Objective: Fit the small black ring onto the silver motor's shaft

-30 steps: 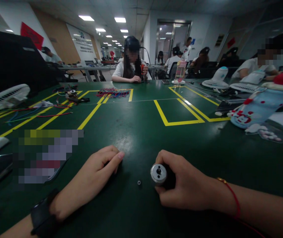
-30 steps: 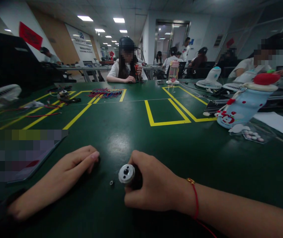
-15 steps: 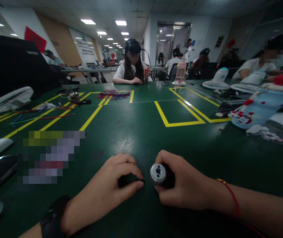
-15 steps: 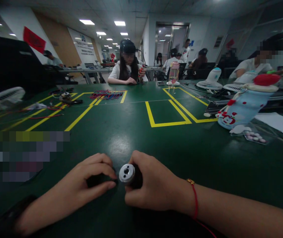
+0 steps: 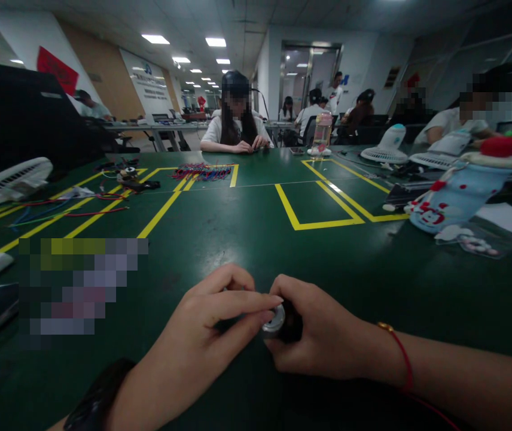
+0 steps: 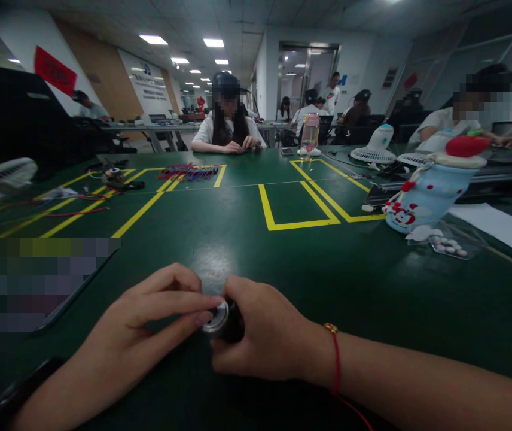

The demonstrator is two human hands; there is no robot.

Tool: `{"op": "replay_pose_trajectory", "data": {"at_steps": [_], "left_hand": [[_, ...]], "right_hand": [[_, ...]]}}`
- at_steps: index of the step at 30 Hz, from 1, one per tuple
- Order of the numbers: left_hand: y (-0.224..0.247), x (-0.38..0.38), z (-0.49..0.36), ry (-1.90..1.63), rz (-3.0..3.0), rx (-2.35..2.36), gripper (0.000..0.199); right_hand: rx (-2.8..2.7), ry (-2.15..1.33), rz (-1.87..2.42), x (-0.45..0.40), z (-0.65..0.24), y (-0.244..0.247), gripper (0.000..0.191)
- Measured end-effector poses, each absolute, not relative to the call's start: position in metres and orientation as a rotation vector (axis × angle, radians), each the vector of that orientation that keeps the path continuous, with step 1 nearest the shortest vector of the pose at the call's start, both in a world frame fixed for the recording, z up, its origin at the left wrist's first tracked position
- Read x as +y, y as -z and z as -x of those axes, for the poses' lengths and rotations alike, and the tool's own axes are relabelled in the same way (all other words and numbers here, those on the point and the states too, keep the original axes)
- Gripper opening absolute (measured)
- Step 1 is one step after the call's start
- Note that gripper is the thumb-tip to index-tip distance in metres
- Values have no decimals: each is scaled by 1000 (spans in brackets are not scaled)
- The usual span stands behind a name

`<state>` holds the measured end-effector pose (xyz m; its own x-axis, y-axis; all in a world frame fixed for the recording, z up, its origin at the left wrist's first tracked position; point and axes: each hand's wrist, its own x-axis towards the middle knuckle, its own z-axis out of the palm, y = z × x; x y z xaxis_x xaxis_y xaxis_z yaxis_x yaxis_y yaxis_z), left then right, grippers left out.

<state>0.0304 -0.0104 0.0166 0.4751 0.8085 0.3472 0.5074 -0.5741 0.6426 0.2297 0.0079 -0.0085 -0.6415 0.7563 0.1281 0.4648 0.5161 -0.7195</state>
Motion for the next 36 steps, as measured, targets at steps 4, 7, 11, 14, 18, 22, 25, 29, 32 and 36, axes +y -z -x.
{"op": "replay_pose_trajectory", "data": {"at_steps": [4,7,11,14,18,22,25,29,32,36], "left_hand": [[-18,-12,-27,-817,-2245,1056,29],[-17,-14,-22,-755,-2123,1025,31],[-8,-14,-11,-786,-1896,1148,30],[-2,-7,0,-778,-1781,1265,19],[5,6,11,-753,-1777,1275,40],[8,10,15,-797,-1783,1197,49],[7,8,15,-739,-1804,1234,47],[4,7,15,-710,-1871,1248,44],[4,9,14,-710,-1907,1246,41],[5,9,12,-676,-1870,1259,30]], "right_hand": [[-2338,-926,1019,8,-229,8,28],[-2334,-944,1015,8,-229,7,28],[-2320,-973,1003,8,-229,4,30],[-2318,-1003,1020,8,-230,2,30],[-2307,-1025,1031,8,-231,2,30],[-2291,-1046,1036,7,-231,2,31],[-2294,-1057,1047,7,-232,2,31],[-2291,-1079,1044,6,-232,1,32],[-2285,-1093,1035,6,-232,1,31],[-2287,-1073,1034,6,-232,1,31]]}}
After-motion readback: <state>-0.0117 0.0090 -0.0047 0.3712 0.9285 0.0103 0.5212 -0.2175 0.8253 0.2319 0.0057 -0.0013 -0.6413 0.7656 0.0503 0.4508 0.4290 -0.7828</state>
